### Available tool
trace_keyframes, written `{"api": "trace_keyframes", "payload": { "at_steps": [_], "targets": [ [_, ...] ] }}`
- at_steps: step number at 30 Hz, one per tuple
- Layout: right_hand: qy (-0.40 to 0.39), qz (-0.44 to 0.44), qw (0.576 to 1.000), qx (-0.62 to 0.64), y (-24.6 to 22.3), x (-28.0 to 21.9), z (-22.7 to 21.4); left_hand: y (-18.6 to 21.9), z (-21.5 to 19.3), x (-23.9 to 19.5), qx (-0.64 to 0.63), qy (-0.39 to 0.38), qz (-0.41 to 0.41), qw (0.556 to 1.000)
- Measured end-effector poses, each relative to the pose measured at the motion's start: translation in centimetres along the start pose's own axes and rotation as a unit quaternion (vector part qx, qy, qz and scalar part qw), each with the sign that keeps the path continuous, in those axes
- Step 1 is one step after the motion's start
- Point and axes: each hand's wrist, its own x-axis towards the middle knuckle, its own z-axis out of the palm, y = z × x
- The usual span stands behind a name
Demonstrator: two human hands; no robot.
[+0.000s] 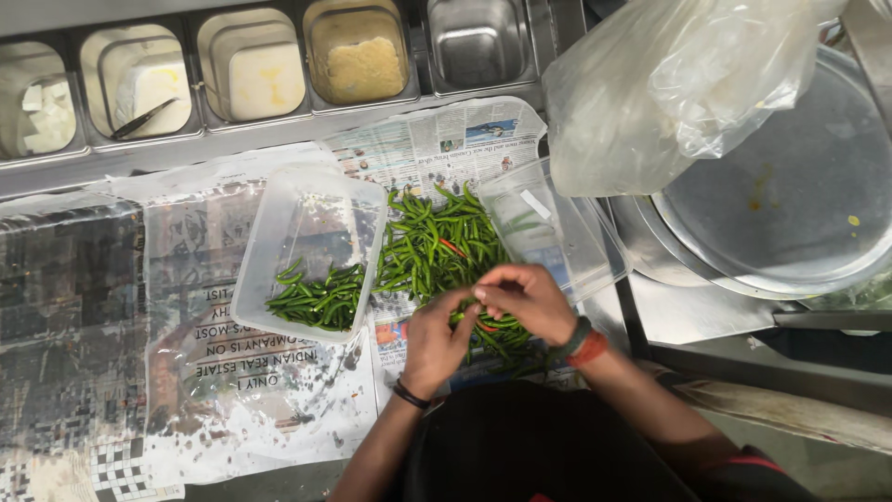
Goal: The person trims the stems off green chilies one by one and places the trimmed chilies into a clear plastic container. The work surface is covered with newspaper, and stainless steel ingredient containers are visible nearby.
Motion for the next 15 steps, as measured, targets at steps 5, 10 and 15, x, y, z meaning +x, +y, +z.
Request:
{"api": "trace_keyframes", "payload": {
  "at_steps": [5, 10, 15],
  "targets": [
    [0.075, -0.062, 0.995, -0.012, 1.0, -1.7, 1.2, 1.1, 0.8, -0.1, -0.037, -0.030, 0.047, 0.998],
    [0.076, -0.259, 0.918, -0.290, -0.8, -1.9, 1.8, 0.4, 0.4, -0.3, 0.005, -0.156, -0.171, 0.973],
    [0.033, -0.435, 0.794, -0.423, -3.6, -1.5, 2.1, -0.8, -0.4, -1.2, -0.121, -0.096, -0.069, 0.986]
  ]
}}
